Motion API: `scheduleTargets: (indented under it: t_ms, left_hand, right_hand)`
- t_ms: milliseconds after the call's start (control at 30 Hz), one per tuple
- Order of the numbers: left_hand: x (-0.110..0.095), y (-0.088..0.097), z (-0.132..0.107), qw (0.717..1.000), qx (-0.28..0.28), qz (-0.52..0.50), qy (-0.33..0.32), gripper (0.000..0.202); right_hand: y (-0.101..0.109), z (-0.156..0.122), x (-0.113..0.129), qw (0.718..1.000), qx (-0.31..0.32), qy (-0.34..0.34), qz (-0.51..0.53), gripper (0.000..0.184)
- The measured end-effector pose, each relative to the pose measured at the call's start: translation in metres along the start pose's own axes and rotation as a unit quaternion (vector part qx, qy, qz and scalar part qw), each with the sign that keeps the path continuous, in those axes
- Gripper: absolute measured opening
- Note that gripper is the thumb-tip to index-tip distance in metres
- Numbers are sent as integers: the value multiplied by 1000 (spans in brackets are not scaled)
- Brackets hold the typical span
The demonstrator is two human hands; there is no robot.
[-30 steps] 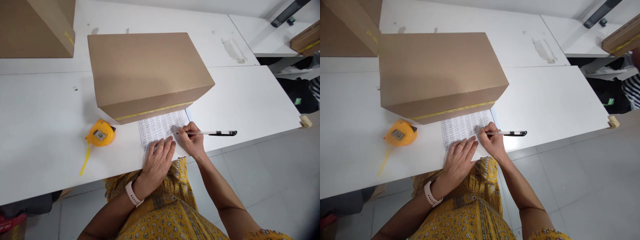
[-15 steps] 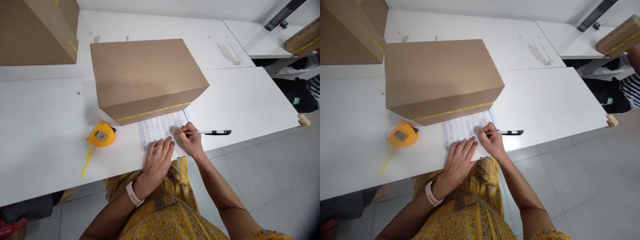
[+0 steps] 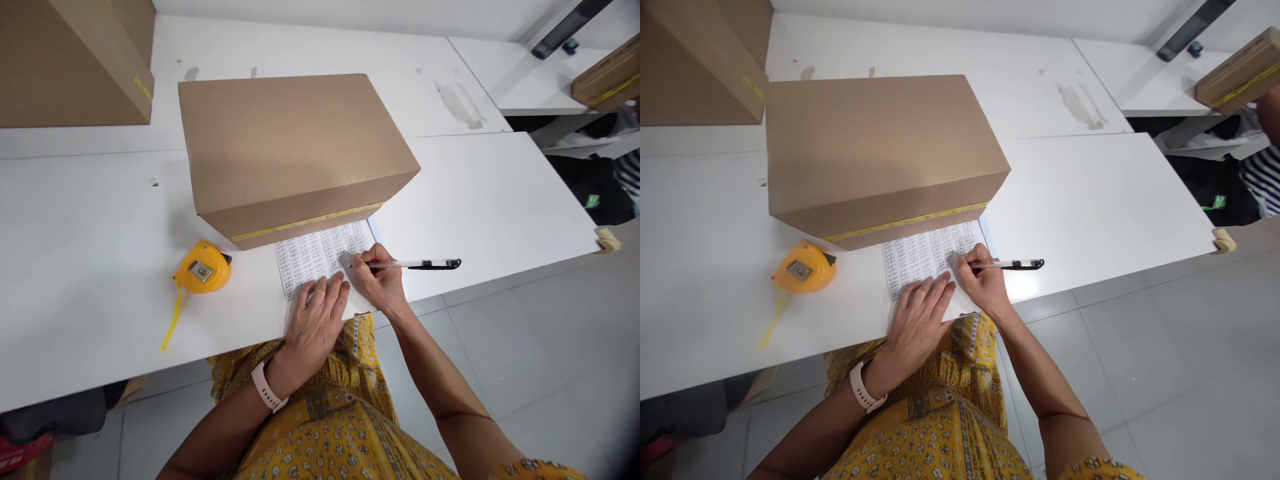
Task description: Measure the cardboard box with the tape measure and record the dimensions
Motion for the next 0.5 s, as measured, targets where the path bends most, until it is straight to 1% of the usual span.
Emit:
scheduleTargets:
  t_ms: [167,333,500]
  left_hand:
    - [0,-1,1,1000,5,-2,2,47]
    - [0,0,0,1000,-8,1,1,45]
    - [0,-1,0,1000,7,-1,0,48]
  right_hand:
    - [0,0,-3,1000,-5,-5,4,30]
    - [2,0,-2,1000,-16,-8,7,30]
    - [1,0,0,1000,-11,-2,7,30]
Point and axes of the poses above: each hand's wrist, its own z-axis towards the middle knuckle, its own y-axis out of the back of the hand, x = y × z, the point moved 5 cm from there along z, towards the middle knuckle, and after that the axes turned 10 degrees about x, right-handed, at the moved point
